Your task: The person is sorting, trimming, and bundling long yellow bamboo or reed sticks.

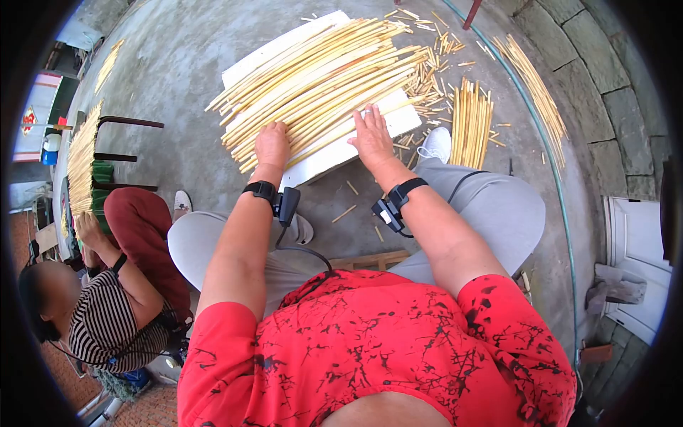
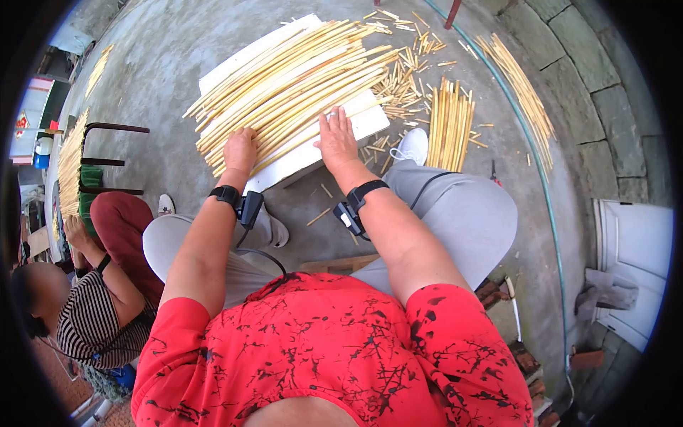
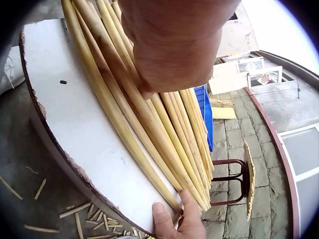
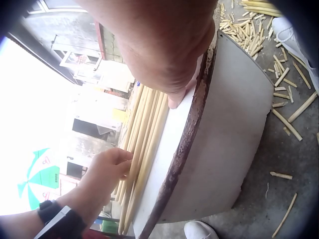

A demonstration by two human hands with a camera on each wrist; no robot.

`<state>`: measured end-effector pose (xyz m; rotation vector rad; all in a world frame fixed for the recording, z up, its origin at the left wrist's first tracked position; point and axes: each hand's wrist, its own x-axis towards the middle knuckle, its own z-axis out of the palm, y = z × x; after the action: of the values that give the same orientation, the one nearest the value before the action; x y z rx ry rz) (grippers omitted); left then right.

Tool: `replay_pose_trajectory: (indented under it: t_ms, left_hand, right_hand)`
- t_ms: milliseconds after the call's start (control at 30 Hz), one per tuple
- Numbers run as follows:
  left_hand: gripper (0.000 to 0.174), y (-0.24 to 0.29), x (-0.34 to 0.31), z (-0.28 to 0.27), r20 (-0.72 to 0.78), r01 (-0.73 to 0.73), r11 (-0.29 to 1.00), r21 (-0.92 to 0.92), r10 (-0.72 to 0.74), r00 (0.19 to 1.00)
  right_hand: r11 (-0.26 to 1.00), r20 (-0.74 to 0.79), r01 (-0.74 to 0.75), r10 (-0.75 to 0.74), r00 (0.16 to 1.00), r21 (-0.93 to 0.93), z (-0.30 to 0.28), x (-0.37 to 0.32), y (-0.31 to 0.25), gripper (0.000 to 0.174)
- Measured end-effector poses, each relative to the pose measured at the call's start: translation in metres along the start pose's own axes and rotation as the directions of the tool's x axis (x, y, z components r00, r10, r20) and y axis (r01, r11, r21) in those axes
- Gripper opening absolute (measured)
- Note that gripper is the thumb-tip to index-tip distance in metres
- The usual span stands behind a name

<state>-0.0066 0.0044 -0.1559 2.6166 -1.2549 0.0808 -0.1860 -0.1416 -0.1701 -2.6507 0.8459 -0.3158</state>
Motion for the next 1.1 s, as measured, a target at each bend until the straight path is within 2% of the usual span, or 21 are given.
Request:
replay_pose_trajectory:
  t_ms: [367,467,533,633,733,867,933,1100]
  left_hand:
    - [0.016,-0.006,-0.001,0.013,-0.029,-0.072,0.995,0.062,0.074,0.997]
    - [0.015,-0.004,-0.005,0.012,-0.081,-0.099,0.995,-0.003,0.098,0.992]
    - [0.022,0.005,-0.011,0.004,-0.016,-0.115,0.984,-0.138,0.114,0.993]
    - [0.026,0.013,-0.020,-0.006,-0.002,-0.135,0.978,-0.158,0.136,0.991]
    - [0.029,0.014,-0.018,-0.002,0.028,-0.105,0.990,-0.095,0.108,0.994]
    - [0.030,0.014,-0.015,-0.001,0.040,-0.094,0.991,-0.093,0.098,0.994]
    - [0.028,0.013,-0.013,-0.002,0.094,-0.055,0.992,-0.111,0.066,0.993]
    - [0.020,0.010,-0.013,0.008,0.053,-0.089,0.995,-0.045,0.092,0.994]
  right_hand:
    - [1.000,0.015,-0.010,0.010,1.000,0.007,0.000,0.000,0.001,0.065]
    - [1.000,0.023,-0.013,0.012,1.000,0.005,0.001,0.000,0.001,0.065]
    - [1.000,0.048,-0.023,0.023,0.999,-0.006,0.000,0.001,0.001,0.065]
    - [1.000,-0.017,-0.001,0.001,1.000,-0.001,0.004,0.000,0.003,0.067]
    - [1.000,-0.032,0.011,-0.011,0.999,0.003,0.006,0.000,0.004,0.067]
    - [1.000,-0.010,0.007,-0.007,1.000,-0.010,0.004,0.000,0.003,0.066]
    - [1.000,0.026,-0.005,0.005,1.000,-0.008,0.003,0.000,0.004,0.065]
    - [1.000,0.011,-0.004,0.004,1.000,-0.003,0.002,-0.002,0.003,0.066]
